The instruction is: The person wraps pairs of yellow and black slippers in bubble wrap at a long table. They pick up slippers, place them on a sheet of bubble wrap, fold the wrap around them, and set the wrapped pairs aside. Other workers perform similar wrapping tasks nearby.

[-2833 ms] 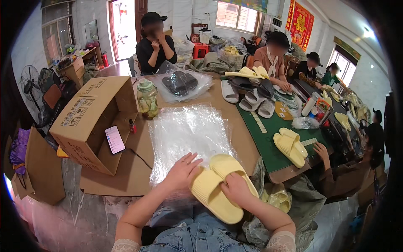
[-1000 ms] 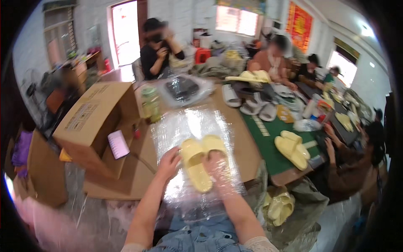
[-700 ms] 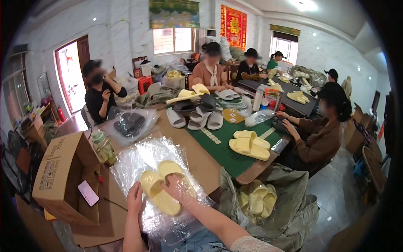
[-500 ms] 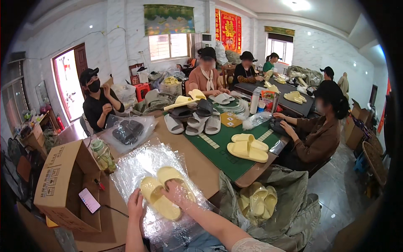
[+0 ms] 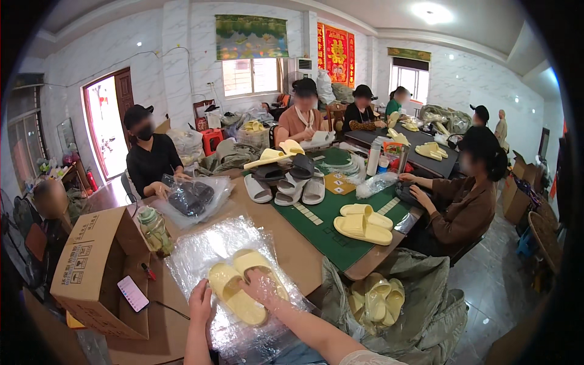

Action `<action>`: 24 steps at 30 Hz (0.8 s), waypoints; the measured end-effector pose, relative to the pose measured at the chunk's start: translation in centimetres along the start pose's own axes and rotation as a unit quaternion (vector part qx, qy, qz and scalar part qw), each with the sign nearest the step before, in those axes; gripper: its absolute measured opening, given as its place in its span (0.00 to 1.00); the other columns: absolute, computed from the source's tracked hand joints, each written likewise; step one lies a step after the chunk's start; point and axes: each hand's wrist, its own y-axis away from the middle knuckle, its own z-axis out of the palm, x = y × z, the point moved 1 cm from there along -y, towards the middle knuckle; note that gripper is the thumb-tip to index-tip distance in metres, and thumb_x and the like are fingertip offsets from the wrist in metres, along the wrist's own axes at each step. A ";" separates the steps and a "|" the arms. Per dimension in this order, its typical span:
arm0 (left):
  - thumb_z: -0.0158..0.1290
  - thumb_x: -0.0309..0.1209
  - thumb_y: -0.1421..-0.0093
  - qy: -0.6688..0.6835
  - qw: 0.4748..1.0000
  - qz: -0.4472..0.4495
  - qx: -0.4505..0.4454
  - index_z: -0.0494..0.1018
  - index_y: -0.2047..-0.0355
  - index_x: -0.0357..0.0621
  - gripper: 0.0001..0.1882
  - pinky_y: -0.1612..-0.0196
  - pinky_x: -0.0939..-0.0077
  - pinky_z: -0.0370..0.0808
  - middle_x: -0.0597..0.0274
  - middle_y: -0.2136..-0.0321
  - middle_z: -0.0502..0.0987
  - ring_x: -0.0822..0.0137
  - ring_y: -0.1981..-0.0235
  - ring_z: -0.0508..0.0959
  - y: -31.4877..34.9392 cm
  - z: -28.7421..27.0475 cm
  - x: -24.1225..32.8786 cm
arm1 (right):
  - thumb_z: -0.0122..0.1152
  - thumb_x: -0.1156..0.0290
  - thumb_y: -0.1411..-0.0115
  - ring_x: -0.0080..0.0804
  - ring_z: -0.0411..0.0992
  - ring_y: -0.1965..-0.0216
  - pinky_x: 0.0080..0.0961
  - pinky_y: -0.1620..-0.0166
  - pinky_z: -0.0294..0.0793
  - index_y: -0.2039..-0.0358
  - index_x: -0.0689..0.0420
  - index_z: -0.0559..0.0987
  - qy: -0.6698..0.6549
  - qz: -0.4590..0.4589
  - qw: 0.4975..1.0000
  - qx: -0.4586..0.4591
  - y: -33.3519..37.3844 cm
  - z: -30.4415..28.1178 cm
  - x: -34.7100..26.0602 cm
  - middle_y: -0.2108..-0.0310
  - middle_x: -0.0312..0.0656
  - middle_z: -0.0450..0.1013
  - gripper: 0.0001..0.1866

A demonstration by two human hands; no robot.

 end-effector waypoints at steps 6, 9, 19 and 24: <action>0.54 0.30 0.35 -0.020 1.000 0.008 0.001 0.74 0.43 0.38 0.21 0.38 0.63 0.71 0.45 0.43 0.76 0.51 0.42 0.76 -0.1 0.2 -0.9 | 0.62 0.51 0.39 0.58 0.75 0.58 0.50 0.54 0.74 0.64 0.63 0.79 -0.007 0.000 1.000 -0.008 -0.2 0.8 0.7 0.62 0.58 0.75 0.23; 0.55 0.30 0.35 -0.016 1.000 0.000 0.001 0.74 0.43 0.38 0.21 0.37 0.63 0.70 0.46 0.43 0.76 0.52 0.41 0.75 -0.1 0.2 -0.9 | 0.62 0.51 0.39 0.58 0.76 0.59 0.50 0.54 0.75 0.64 0.62 0.79 0.006 -0.004 1.000 -0.005 -0.3 0.8 0.6 0.62 0.57 0.76 0.22; 0.55 0.30 0.36 -0.045 0.999 0.013 -0.001 0.74 0.42 0.40 0.21 0.37 0.61 0.70 0.45 0.44 0.77 0.50 0.42 0.76 0.0 0.0 -0.2 | 0.63 0.56 0.41 0.58 0.75 0.59 0.49 0.53 0.74 0.65 0.64 0.79 -0.007 -0.024 1.000 0.005 -0.2 0.5 0.5 0.64 0.59 0.76 0.20; 0.56 0.31 0.36 -0.051 0.999 0.009 -0.001 0.75 0.43 0.41 0.21 0.38 0.61 0.70 0.45 0.44 0.77 0.49 0.42 0.76 0.0 -0.2 0.5 | 0.63 0.56 0.41 0.58 0.75 0.61 0.50 0.55 0.74 0.66 0.64 0.79 -0.003 -0.035 0.999 0.007 -0.1 0.1 0.3 0.65 0.59 0.76 0.20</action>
